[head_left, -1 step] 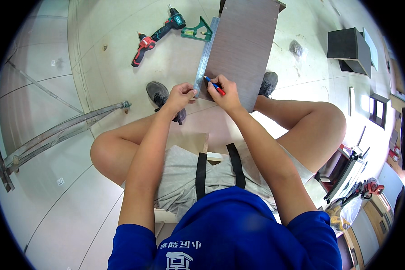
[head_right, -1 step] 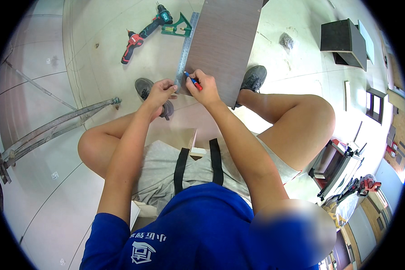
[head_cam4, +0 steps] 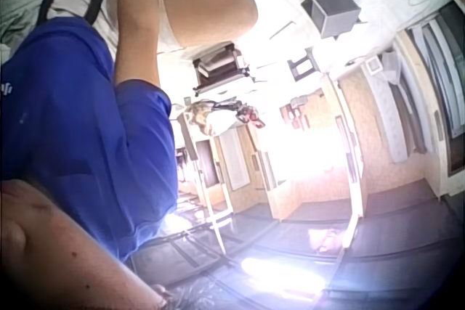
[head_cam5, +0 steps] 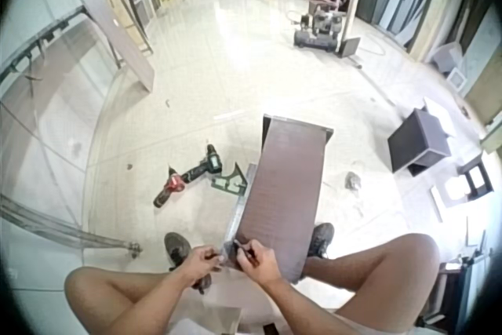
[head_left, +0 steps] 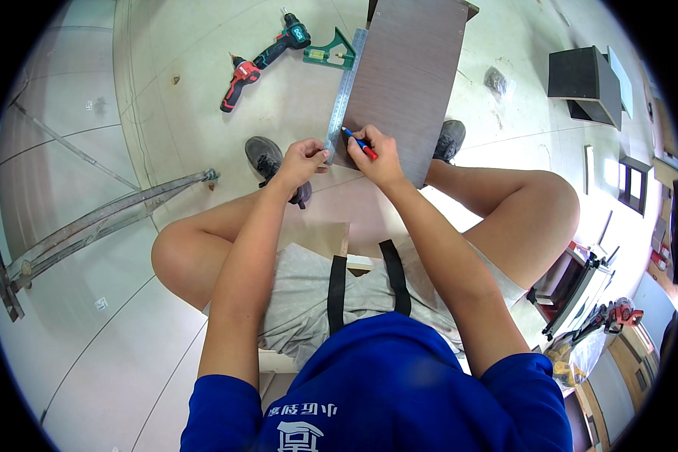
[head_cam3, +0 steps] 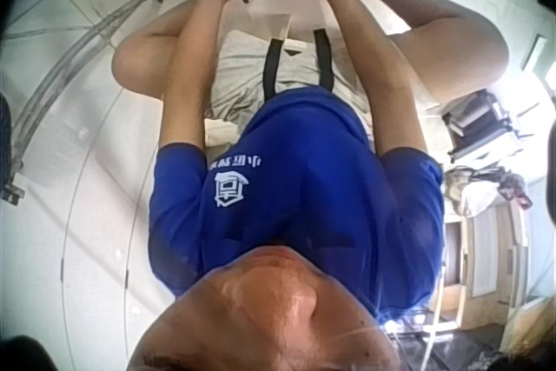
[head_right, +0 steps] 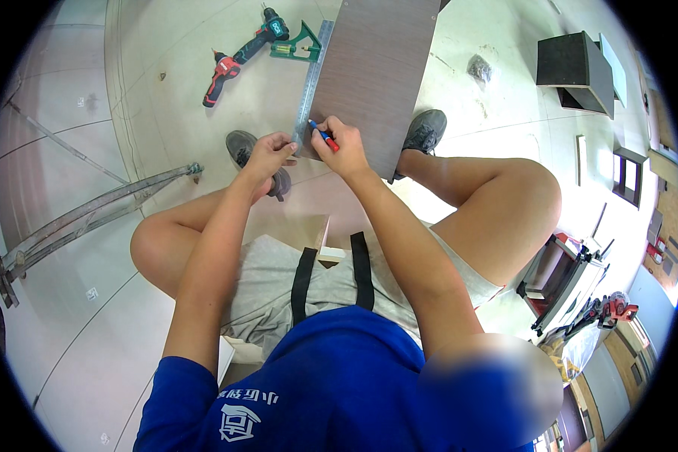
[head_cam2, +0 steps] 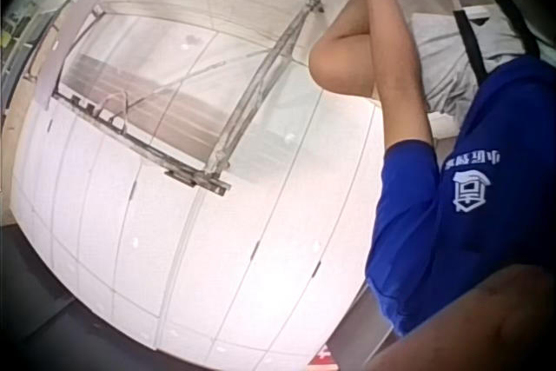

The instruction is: The person measures and marks a wooden board with a ruler and pencil, then uses a cordless drill to create holes. They flip the board and continue drilling additional holes, handling the board and tools throughout the process.

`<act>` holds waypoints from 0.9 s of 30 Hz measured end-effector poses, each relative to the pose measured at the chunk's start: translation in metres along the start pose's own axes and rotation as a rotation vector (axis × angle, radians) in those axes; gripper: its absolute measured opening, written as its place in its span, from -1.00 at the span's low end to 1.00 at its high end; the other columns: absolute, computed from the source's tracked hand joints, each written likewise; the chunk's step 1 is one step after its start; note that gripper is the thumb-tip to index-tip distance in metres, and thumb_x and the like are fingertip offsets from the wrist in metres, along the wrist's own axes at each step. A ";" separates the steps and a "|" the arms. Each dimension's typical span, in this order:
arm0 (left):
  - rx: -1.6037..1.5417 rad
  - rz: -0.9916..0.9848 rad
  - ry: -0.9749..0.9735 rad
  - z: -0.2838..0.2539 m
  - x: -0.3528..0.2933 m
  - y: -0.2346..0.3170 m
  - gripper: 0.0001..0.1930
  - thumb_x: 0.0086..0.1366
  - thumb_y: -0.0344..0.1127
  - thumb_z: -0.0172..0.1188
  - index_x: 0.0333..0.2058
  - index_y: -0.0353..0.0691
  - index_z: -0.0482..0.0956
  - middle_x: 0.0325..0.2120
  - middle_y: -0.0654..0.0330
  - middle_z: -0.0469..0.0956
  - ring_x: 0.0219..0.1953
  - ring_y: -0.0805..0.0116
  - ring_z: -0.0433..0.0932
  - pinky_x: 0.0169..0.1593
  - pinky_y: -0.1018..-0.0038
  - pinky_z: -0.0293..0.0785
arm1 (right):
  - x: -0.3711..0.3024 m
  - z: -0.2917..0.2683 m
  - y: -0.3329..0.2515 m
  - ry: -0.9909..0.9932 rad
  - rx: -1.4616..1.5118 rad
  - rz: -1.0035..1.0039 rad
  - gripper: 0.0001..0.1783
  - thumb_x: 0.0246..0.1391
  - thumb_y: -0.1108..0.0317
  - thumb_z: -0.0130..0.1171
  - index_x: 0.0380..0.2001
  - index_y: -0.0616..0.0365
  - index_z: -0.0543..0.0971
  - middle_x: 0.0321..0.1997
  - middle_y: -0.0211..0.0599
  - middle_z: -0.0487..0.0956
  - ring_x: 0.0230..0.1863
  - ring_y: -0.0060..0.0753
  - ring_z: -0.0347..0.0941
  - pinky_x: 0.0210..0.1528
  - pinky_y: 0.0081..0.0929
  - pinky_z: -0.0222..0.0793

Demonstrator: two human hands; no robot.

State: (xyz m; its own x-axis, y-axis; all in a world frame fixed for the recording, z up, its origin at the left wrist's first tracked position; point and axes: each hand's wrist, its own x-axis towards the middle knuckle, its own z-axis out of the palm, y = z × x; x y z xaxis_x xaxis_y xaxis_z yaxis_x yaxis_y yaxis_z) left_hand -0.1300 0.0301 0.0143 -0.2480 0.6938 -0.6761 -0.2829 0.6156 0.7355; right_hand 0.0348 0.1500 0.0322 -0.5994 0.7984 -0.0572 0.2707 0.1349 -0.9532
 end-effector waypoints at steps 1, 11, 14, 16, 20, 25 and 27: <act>0.005 -0.002 0.002 0.000 0.001 0.000 -0.91 0.37 -0.40 0.15 -0.26 -0.29 0.52 -0.35 0.27 0.59 -0.28 0.47 0.59 -0.19 0.48 0.61 | 0.000 0.000 0.000 -0.001 0.007 0.005 -0.81 0.00 0.36 0.25 -0.44 0.25 0.51 -0.59 -0.04 0.53 -0.61 -0.18 0.48 -0.48 -0.36 0.39; -0.008 -0.004 -0.019 -0.002 0.004 -0.005 -0.92 0.36 -0.41 0.15 -0.25 -0.28 0.53 -0.35 0.27 0.58 -0.27 0.46 0.59 -0.18 0.47 0.62 | 0.001 0.000 0.002 0.003 0.000 -0.021 -0.82 0.01 0.35 0.25 -0.44 0.25 0.51 -0.59 -0.03 0.53 -0.61 -0.15 0.47 -0.48 -0.35 0.39; 0.004 -0.003 -0.015 -0.002 0.004 -0.005 -0.92 0.36 -0.41 0.16 -0.24 -0.29 0.53 -0.34 0.27 0.58 -0.26 0.46 0.59 -0.18 0.47 0.62 | 0.001 0.001 0.004 0.012 0.000 -0.030 -0.82 0.00 0.35 0.25 -0.44 0.24 0.51 -0.59 -0.03 0.52 -0.61 -0.13 0.47 -0.48 -0.34 0.39; 0.004 -0.014 -0.007 -0.001 0.003 -0.001 -0.92 0.35 -0.41 0.16 -0.24 -0.30 0.53 -0.34 0.27 0.58 -0.26 0.46 0.59 -0.18 0.47 0.63 | 0.001 0.001 0.005 0.019 0.010 -0.033 -0.81 0.00 0.35 0.25 -0.45 0.25 0.50 -0.59 -0.03 0.52 -0.61 -0.13 0.48 -0.48 -0.34 0.39; -0.011 -0.008 -0.001 0.001 -0.001 0.003 -0.91 0.35 -0.41 0.17 -0.25 -0.31 0.53 -0.34 0.26 0.58 -0.26 0.45 0.59 -0.18 0.48 0.63 | 0.001 0.001 0.005 0.010 0.010 -0.015 -0.81 0.00 0.35 0.25 -0.45 0.24 0.50 -0.59 -0.03 0.52 -0.61 -0.13 0.48 -0.48 -0.34 0.39; -0.032 -0.010 0.011 0.002 -0.002 0.003 -0.95 0.34 -0.42 0.18 -0.29 -0.26 0.55 -0.38 0.31 0.55 -0.30 0.52 0.53 -0.19 0.46 0.59 | 0.001 0.001 0.003 0.014 0.006 -0.023 -0.82 -0.01 0.36 0.25 -0.46 0.24 0.50 -0.59 -0.03 0.52 -0.61 -0.15 0.49 -0.48 -0.35 0.39; -0.029 -0.010 0.013 0.002 -0.002 0.003 -0.96 0.34 -0.42 0.18 -0.30 -0.25 0.55 -0.39 0.31 0.55 -0.31 0.52 0.53 -0.19 0.46 0.59 | 0.001 0.000 0.001 0.007 0.005 -0.014 -0.82 -0.01 0.36 0.25 -0.46 0.24 0.50 -0.60 -0.03 0.52 -0.61 -0.15 0.48 -0.48 -0.35 0.39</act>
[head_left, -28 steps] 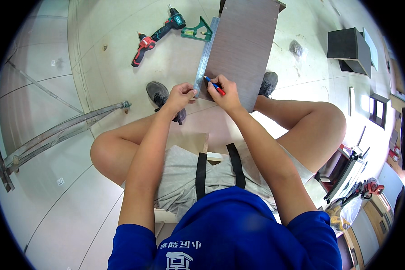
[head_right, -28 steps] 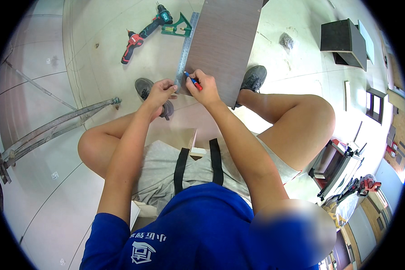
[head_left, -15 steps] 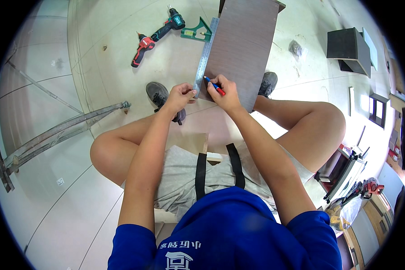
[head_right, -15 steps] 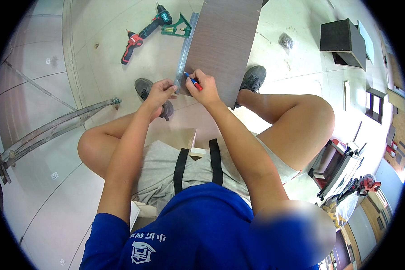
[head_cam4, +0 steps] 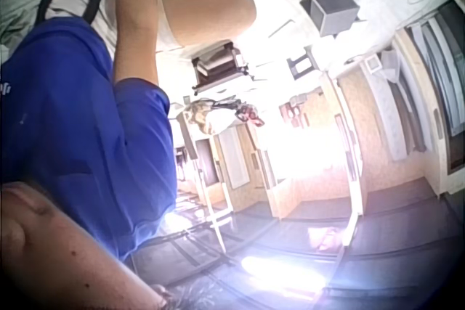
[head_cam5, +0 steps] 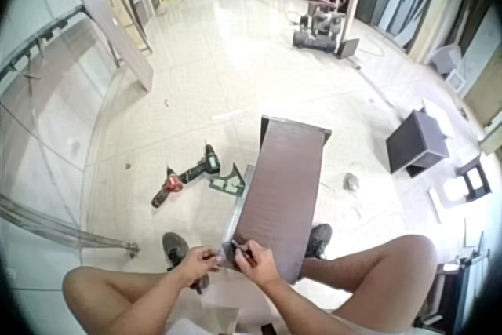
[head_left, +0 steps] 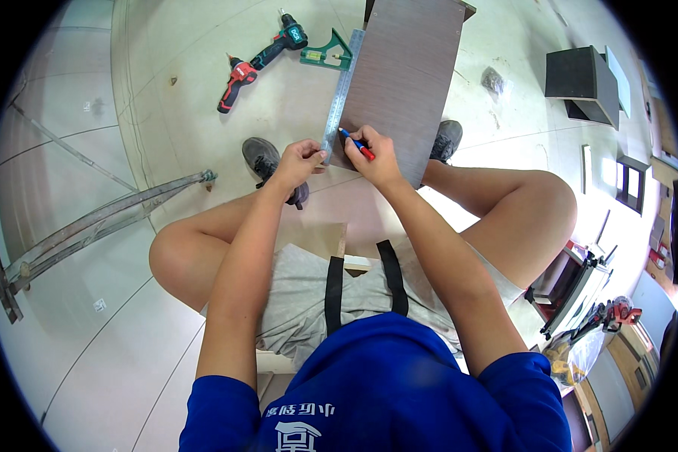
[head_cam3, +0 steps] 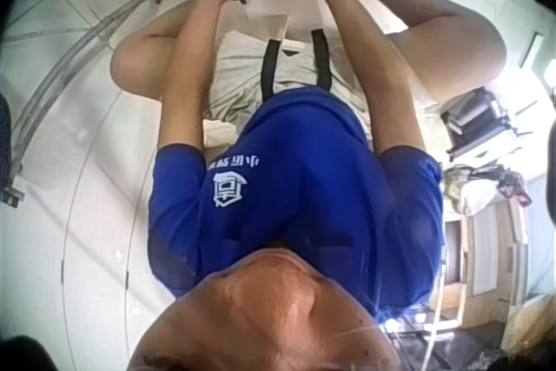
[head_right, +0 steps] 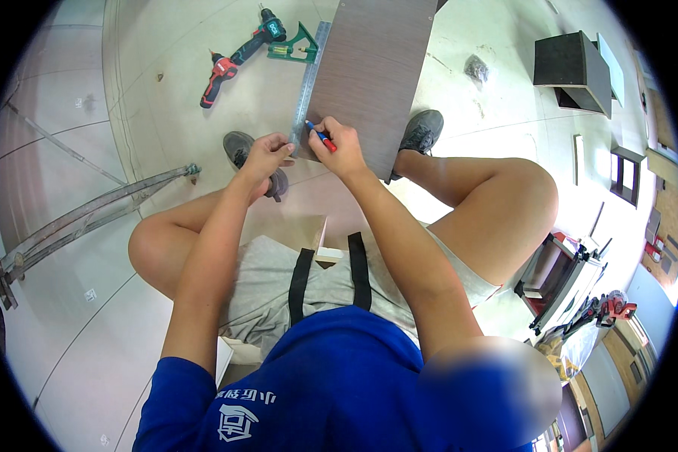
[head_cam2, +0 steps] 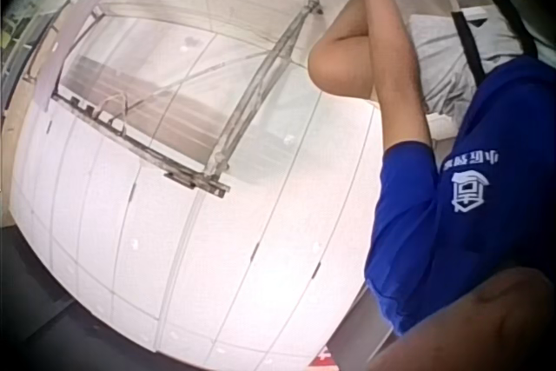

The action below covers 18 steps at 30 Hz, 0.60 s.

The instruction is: The person measures and marks a wooden board with a ruler and pencil, then uses a cordless drill to create holes. They flip the board and continue drilling additional holes, handling the board and tools throughout the process.

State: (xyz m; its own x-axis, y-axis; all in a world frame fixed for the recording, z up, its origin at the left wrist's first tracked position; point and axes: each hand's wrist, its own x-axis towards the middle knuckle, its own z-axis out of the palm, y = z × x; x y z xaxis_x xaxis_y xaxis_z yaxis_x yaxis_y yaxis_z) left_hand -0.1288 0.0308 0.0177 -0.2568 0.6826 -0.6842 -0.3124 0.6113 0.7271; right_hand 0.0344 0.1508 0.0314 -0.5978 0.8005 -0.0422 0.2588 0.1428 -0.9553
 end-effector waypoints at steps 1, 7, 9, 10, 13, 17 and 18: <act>-0.002 -0.001 0.002 0.000 0.000 -0.001 -0.96 0.34 -0.42 0.18 -0.30 -0.25 0.55 -0.39 0.31 0.55 -0.31 0.52 0.53 -0.19 0.46 0.59 | 0.000 0.000 -0.001 -0.004 0.000 0.005 -0.82 -0.01 0.37 0.25 -0.46 0.25 0.49 -0.60 -0.03 0.52 -0.61 -0.15 0.48 -0.48 -0.35 0.39; -0.004 -0.012 -0.007 0.001 0.001 0.000 -0.93 0.35 -0.42 0.17 -0.27 -0.29 0.53 -0.37 0.29 0.55 -0.31 0.51 0.54 -0.18 0.49 0.63 | -0.001 0.001 0.002 0.012 0.014 -0.017 -0.82 0.00 0.36 0.25 -0.46 0.25 0.49 -0.60 -0.04 0.51 -0.61 -0.16 0.47 -0.48 -0.36 0.39; 0.004 -0.013 -0.010 -0.001 0.002 -0.001 -0.92 0.36 -0.41 0.16 -0.26 -0.31 0.52 -0.36 0.28 0.56 -0.30 0.51 0.54 -0.18 0.50 0.64 | -0.001 0.000 0.000 0.005 0.010 -0.009 -0.81 0.01 0.36 0.25 -0.46 0.25 0.49 -0.59 -0.04 0.52 -0.61 -0.16 0.47 -0.48 -0.36 0.39; 0.005 -0.012 -0.009 -0.002 0.002 -0.002 -0.91 0.36 -0.41 0.16 -0.26 -0.31 0.52 -0.36 0.27 0.55 -0.30 0.51 0.54 -0.18 0.50 0.65 | 0.000 0.000 0.000 0.001 0.007 -0.004 -0.81 0.01 0.36 0.25 -0.46 0.25 0.49 -0.59 -0.04 0.52 -0.61 -0.16 0.47 -0.48 -0.36 0.39; -0.009 -0.007 -0.008 0.000 0.000 0.000 -0.93 0.34 -0.42 0.18 -0.28 -0.29 0.53 -0.38 0.30 0.54 -0.31 0.52 0.53 -0.19 0.48 0.62 | 0.000 0.000 0.000 0.003 0.010 -0.010 -0.81 0.01 0.36 0.25 -0.45 0.25 0.49 -0.58 -0.03 0.52 -0.60 -0.16 0.48 -0.48 -0.36 0.39; 0.001 0.001 -0.007 0.002 -0.001 0.004 -0.93 0.33 -0.41 0.19 -0.29 -0.28 0.53 -0.38 0.32 0.52 -0.32 0.53 0.52 -0.20 0.47 0.61 | 0.000 -0.001 0.002 -0.007 0.021 0.016 -0.81 0.01 0.35 0.25 -0.45 0.25 0.49 -0.58 -0.03 0.52 -0.60 -0.15 0.47 -0.47 -0.36 0.39; 0.002 0.003 -0.005 0.002 -0.001 0.004 -0.93 0.33 -0.41 0.19 -0.29 -0.28 0.53 -0.39 0.32 0.52 -0.32 0.53 0.52 -0.20 0.48 0.62 | 0.000 -0.001 0.002 -0.003 0.016 0.006 -0.81 0.01 0.35 0.25 -0.45 0.25 0.49 -0.58 -0.03 0.52 -0.60 -0.15 0.47 -0.47 -0.36 0.39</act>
State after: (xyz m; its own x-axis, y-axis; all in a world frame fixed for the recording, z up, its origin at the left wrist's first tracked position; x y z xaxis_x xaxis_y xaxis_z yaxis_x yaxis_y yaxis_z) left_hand -0.1277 0.0337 0.0214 -0.2530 0.6864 -0.6818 -0.3100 0.6101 0.7292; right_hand 0.0360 0.1516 0.0294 -0.5988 0.7994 -0.0490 0.2504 0.1288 -0.9595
